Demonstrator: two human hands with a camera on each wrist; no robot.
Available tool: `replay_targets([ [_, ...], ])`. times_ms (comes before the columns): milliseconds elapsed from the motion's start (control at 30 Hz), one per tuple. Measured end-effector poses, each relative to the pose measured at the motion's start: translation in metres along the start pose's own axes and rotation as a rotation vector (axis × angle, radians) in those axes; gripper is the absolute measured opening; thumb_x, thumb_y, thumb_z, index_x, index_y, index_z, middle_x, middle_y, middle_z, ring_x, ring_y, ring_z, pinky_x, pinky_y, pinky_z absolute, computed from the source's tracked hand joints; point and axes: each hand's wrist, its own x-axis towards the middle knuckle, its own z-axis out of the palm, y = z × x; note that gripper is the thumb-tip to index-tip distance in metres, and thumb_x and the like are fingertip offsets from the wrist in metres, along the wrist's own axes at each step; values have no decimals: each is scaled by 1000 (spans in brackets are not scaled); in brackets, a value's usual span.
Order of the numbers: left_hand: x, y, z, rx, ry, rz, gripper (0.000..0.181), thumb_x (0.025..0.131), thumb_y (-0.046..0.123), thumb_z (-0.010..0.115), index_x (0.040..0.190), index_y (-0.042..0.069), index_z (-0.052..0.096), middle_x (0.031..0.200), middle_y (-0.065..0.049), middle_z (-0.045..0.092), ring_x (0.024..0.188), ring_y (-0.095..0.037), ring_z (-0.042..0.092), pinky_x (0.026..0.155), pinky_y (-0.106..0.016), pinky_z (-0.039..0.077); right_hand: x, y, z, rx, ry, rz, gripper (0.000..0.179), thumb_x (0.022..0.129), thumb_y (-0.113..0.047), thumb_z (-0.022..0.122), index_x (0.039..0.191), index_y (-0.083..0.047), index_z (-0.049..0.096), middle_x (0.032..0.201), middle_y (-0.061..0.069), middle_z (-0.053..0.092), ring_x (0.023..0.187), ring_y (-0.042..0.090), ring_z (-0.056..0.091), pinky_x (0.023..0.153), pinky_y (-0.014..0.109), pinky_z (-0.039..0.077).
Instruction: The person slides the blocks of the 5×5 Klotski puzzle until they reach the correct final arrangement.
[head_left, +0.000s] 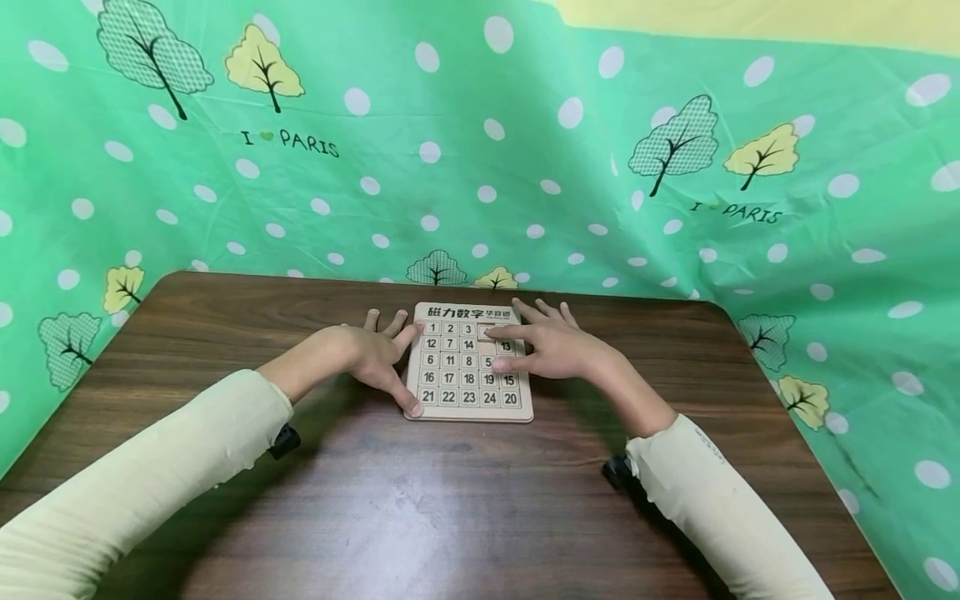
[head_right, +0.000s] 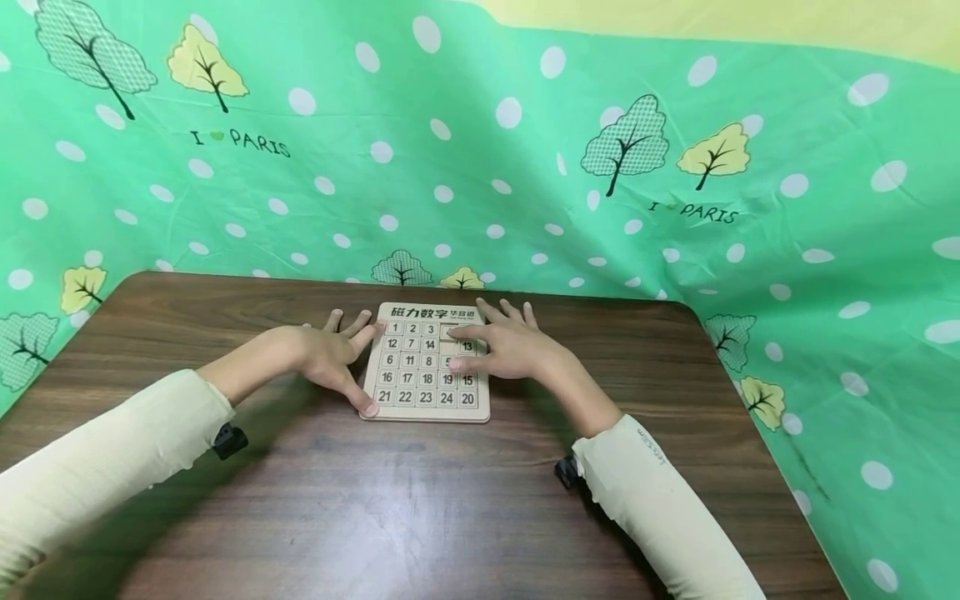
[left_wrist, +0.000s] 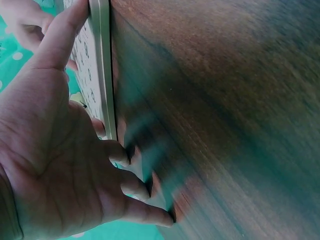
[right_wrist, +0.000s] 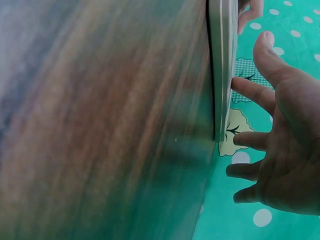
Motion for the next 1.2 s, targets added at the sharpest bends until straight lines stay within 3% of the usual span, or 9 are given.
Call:
replay_targets([
  [333, 1, 1, 1, 11, 8, 1, 153, 80, 93, 77, 183, 24, -13, 189, -19, -21, 171, -60, -18, 128, -92, 6, -4, 4, 3, 62, 12, -31, 70, 106, -65, 70, 169, -38, 55, 190, 23, 11, 173, 62, 8, 133, 86, 2],
  [633, 1, 0, 1, 15, 5, 2, 155, 78, 93, 78, 183, 23, -12, 188, -21, -20, 170, -61, -19, 126, -94, 5, -26, -6, 5, 138, -42, -103, 60, 105, -60, 74, 158, -34, 68, 190, 22, 11, 174, 59, 7, 131, 88, 7],
  [1200, 3, -1, 2, 14, 1, 14, 155, 79, 93, 78, 183, 22, -12, 188, -21, -21, 169, -62, -20, 126, -94, 6, -15, 0, 8, 94, -15, -48, 66, 103, -67, 72, 162, -38, 63, 190, 20, 14, 172, 63, 6, 127, 93, 0],
])
